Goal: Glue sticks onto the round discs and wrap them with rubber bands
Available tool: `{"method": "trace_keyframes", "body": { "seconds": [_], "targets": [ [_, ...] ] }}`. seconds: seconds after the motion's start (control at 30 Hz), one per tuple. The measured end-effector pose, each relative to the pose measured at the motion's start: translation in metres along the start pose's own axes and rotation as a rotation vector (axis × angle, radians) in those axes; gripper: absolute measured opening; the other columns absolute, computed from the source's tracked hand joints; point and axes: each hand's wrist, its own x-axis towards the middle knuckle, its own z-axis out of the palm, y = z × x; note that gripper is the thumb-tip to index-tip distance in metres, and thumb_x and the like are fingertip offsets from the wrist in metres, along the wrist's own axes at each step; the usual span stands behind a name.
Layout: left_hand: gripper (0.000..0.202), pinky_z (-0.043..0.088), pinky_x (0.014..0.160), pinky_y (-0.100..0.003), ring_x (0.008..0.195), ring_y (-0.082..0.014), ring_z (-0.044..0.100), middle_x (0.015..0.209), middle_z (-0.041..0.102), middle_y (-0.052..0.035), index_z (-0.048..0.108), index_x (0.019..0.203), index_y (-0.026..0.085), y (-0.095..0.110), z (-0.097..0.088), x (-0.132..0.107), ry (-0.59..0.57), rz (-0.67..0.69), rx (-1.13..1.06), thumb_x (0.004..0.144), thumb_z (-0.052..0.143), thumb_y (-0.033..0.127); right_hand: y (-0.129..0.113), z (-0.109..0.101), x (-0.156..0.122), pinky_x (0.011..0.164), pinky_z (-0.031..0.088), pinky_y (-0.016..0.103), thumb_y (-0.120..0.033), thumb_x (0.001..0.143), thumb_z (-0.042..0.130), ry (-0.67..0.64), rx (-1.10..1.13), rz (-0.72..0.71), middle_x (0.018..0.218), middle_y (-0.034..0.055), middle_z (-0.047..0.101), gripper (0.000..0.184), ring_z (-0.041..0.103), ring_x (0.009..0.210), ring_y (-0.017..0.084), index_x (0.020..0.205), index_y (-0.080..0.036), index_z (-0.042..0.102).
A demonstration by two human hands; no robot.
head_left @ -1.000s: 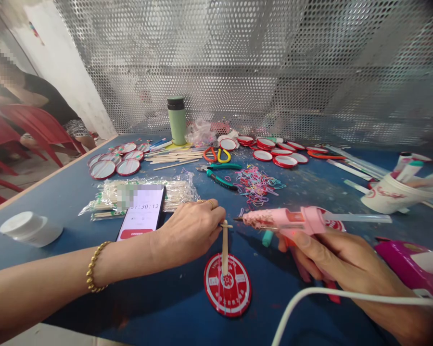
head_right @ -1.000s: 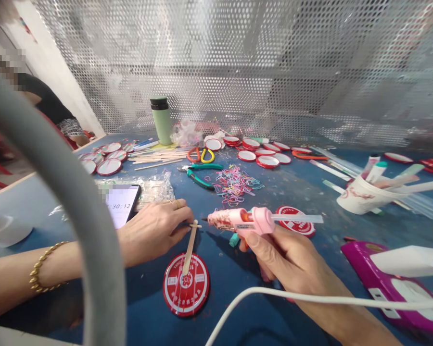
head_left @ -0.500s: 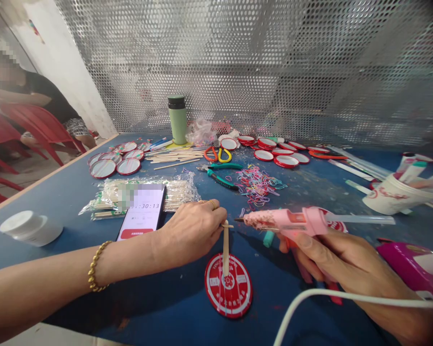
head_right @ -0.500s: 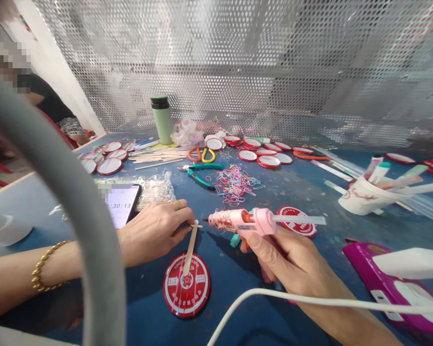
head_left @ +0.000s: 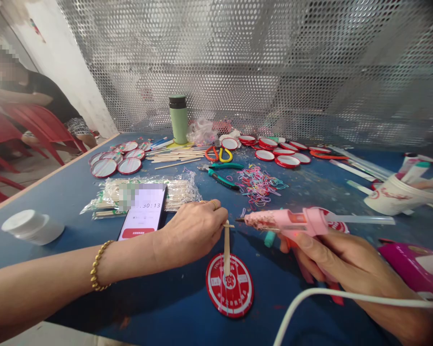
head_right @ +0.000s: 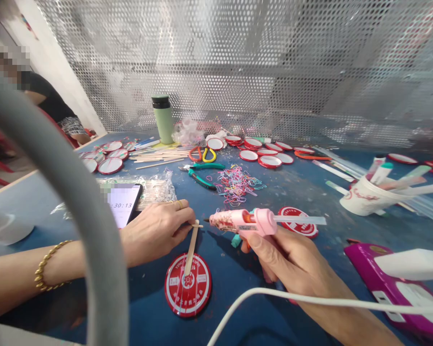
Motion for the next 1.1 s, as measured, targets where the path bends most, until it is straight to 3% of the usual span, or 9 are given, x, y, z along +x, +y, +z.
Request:
{"method": "trace_keyframes", "body": {
  "seconds": [0.73, 1.1],
  "targets": [
    [0.016, 0.045, 0.059, -0.029, 0.071, -0.0166, 0.060, 0.085, 0.060, -0.0058, 0.056, 0.087, 0.016, 0.0004, -0.0008, -0.0004, -0.012, 0.002, 0.006, 0.090, 0.040, 0.016, -0.0070, -0.0015, 0.0006, 0.042, 0.038, 0.024, -0.070, 0.084, 0.045, -0.028, 0.016, 0.043, 0.044, 0.0003, 0.053, 0.059, 0.049, 0.041, 0.014, 0.054, -0.021, 0.057],
    [0.015, 0.047, 0.061, -0.029, 0.072, -0.0170, 0.061, 0.085, 0.060, -0.0063, 0.055, 0.086, 0.016, 0.0000, 0.0004, 0.0000, -0.010, 0.009, 0.006, 0.089, 0.041, 0.015, 0.0014, -0.0004, 0.0023, 0.041, 0.037, 0.026, -0.070, 0.084, 0.045, -0.024, -0.001, 0.041, 0.042, -0.0004, 0.052, 0.057, 0.047, 0.039, 0.015, 0.057, -0.022, 0.060]
  ]
}}
